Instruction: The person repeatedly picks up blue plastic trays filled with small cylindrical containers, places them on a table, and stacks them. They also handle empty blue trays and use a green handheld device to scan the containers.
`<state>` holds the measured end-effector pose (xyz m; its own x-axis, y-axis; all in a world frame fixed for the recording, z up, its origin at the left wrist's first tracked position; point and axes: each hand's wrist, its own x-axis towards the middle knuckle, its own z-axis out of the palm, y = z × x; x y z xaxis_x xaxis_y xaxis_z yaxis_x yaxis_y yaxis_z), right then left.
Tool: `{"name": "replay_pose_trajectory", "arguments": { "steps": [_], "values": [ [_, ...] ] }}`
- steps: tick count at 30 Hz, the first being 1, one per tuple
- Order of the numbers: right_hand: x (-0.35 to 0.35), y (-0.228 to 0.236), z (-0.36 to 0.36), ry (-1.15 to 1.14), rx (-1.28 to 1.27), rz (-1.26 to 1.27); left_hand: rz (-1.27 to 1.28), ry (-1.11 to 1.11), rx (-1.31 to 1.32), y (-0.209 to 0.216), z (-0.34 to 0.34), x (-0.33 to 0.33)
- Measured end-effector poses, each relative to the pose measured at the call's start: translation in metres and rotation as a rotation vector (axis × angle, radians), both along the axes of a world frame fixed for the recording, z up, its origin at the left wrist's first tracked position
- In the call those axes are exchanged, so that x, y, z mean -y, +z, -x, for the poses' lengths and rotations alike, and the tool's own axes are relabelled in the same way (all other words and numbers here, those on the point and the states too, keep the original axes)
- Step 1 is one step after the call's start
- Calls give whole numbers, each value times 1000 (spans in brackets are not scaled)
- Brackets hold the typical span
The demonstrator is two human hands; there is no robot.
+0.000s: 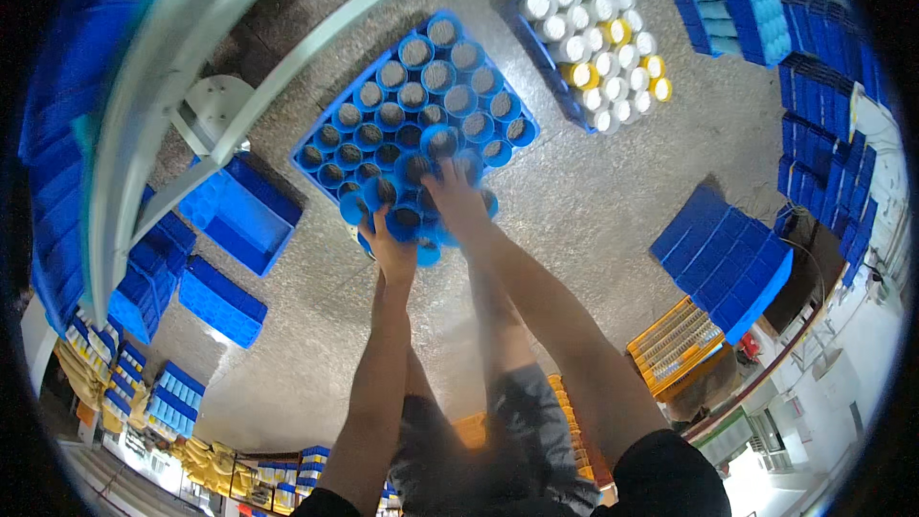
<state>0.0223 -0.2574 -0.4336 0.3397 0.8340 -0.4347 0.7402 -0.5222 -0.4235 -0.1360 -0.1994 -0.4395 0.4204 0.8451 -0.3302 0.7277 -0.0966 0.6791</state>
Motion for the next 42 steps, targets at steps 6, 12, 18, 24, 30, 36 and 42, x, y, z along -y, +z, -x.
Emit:
{"name": "replay_pose_trajectory", "arguments": {
  "steps": [6, 12, 18, 24, 30, 36, 42],
  "values": [
    [-1, -90, -22, 1, -5, -37, -12, 105, -154, -103, 10, 6],
    [-9, -74, -23, -22, 0, 16, -198, -283, -85, -105, 3, 10],
    [-15, -90, -23, 211, 175, 168, -77, -236, -33, -98, 6, -4],
    [-1, -95, -10, 309, 285, 35, 1, -339, -151, -88, 14, 7],
    [4, -92, -26, 240, 253, 34, -78, -75, -217, -97, 22, -2],
    [-1, 39, -5, 281, 90, -15, 141, -30, -34, 57, 42, -54],
    [-66, 239, 26, 188, -286, -54, 135, 174, 194, 313, 67, -178]
  ]
}}
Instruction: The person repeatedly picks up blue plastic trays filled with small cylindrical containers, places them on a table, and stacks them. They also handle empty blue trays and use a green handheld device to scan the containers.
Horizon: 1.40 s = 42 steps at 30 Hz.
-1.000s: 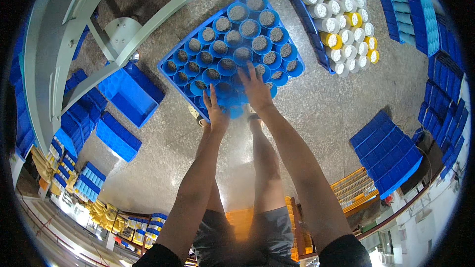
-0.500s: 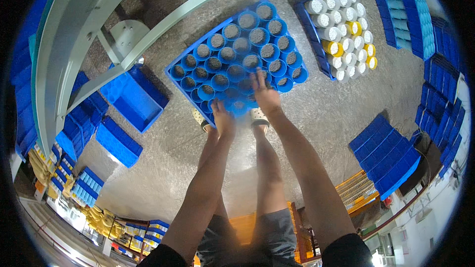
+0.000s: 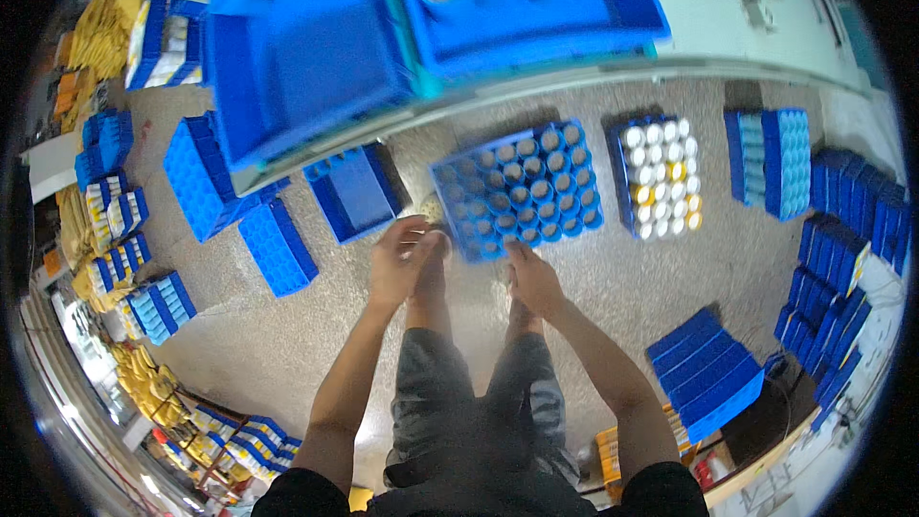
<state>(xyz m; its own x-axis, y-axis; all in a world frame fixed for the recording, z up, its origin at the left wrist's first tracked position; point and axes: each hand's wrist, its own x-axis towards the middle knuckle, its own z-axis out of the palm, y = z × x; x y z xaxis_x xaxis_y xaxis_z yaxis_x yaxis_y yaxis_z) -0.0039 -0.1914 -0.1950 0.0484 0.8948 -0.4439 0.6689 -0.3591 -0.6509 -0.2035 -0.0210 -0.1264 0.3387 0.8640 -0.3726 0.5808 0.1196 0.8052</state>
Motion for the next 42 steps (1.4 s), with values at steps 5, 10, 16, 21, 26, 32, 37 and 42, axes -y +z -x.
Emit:
{"name": "replay_pose_trajectory", "arguments": {
  "steps": [5, 10, 16, 21, 26, 32, 37, 42],
  "values": [
    [-158, 153, 14, -89, -213, -277, -534, 162, 33, 148, 42, -167],
    [-385, 232, 9, -197, 6, -755, -945, 135, -95, 154, 11, -350],
    [-613, 209, -5, -100, 524, -679, -830, -18, -354, 143, -35, -499],
    [-664, 169, -16, 131, 680, -344, -636, -176, -450, 107, -38, -555],
    [-606, 205, -16, 48, 435, -456, -750, -290, -460, 107, -19, -542],
    [-403, 304, -39, 144, 251, -696, -875, -178, -165, 199, 34, -388],
    [-217, 311, -66, 185, -56, -311, -352, -181, -229, 282, 58, -210],
    [-86, 145, -103, 256, -89, 34, 31, -376, -279, 222, 26, -80]
  ]
}}
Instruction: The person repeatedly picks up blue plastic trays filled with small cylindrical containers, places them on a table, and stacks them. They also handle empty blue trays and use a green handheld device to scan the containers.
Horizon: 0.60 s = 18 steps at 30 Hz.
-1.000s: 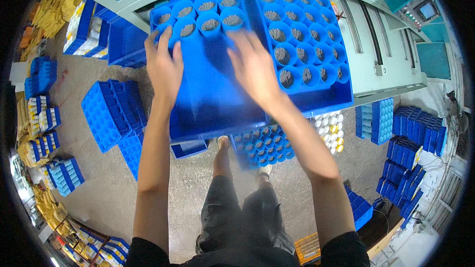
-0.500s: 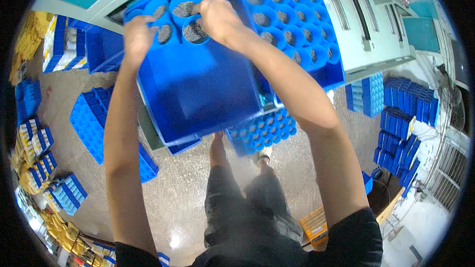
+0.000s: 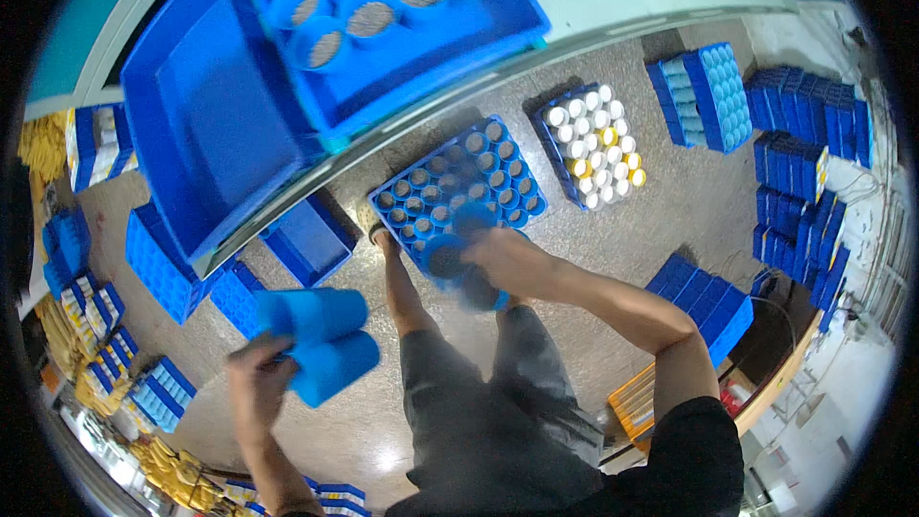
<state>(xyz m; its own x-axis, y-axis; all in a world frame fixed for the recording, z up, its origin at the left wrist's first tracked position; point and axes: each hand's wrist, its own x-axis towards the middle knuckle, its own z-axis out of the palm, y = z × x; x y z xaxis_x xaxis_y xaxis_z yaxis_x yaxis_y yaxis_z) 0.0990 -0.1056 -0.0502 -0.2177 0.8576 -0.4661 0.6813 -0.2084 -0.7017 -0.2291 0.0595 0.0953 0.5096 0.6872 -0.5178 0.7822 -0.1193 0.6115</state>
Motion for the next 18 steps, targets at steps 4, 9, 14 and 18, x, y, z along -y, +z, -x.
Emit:
{"name": "replay_pose_trajectory", "arguments": {
  "steps": [4, 9, 14, 18],
  "values": [
    [43, -176, -13, -134, 190, -11, 78, 84, -86, -169, -29, 59],
    [28, -357, 4, -445, 361, -205, -286, 231, 59, -427, -63, 94],
    [6, -458, 3, -425, 424, -104, -387, 251, 116, -599, -96, 96],
    [6, -471, 5, -269, 407, 180, -478, 257, -91, -654, -107, 112]
  ]
}}
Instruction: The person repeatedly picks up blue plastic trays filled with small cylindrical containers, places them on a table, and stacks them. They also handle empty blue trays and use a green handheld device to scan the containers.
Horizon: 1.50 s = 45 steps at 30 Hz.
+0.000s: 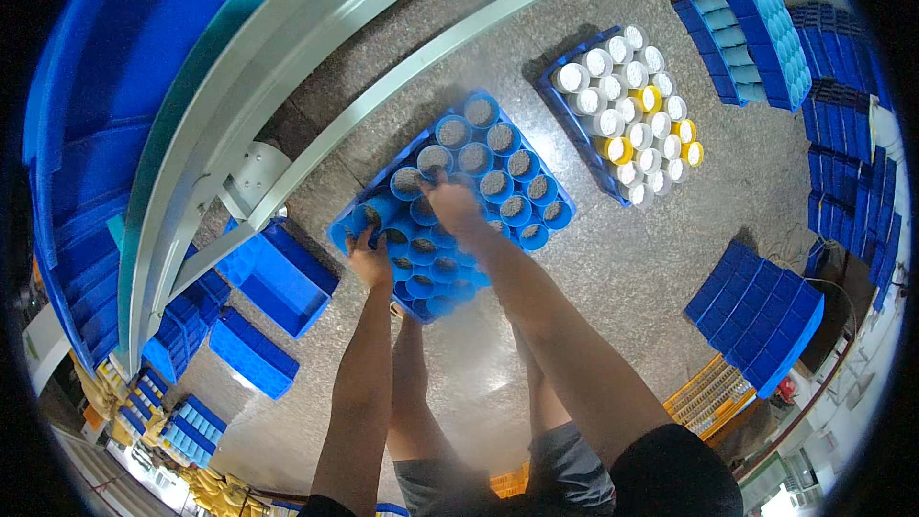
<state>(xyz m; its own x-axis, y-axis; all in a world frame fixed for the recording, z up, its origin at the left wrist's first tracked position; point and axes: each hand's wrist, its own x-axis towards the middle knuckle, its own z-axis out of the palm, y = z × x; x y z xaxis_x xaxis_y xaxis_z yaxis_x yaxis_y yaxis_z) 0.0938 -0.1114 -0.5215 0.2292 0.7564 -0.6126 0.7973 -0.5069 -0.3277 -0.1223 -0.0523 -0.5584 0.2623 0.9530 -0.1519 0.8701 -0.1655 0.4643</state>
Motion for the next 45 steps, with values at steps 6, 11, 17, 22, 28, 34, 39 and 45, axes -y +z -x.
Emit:
{"name": "replay_pose_trajectory", "arguments": {
  "steps": [6, 11, 17, 22, 28, 34, 39, 45],
  "values": [
    [5, 33, 15, -122, -108, -225, 260, -304, -158, -3, -14, 5],
    [5, 161, 9, -165, -144, -464, 510, -238, -143, 120, -52, -16],
    [-61, 436, -29, -139, -150, -1031, 372, -406, 692, 444, -71, -78],
    [-199, 531, -116, -96, 220, -1136, -407, -312, 632, 570, -141, -216],
    [-314, 506, -173, 145, 173, -651, 110, -174, 44, 558, -224, -311],
    [-329, 500, -165, 22, 308, -406, 86, -178, 11, 533, -225, -324],
    [-234, 571, -131, -57, 261, -828, -293, -337, 443, 588, -174, -253],
    [-85, 660, -82, -91, 332, -1097, -277, -298, 607, 674, -138, -104]
  ]
}}
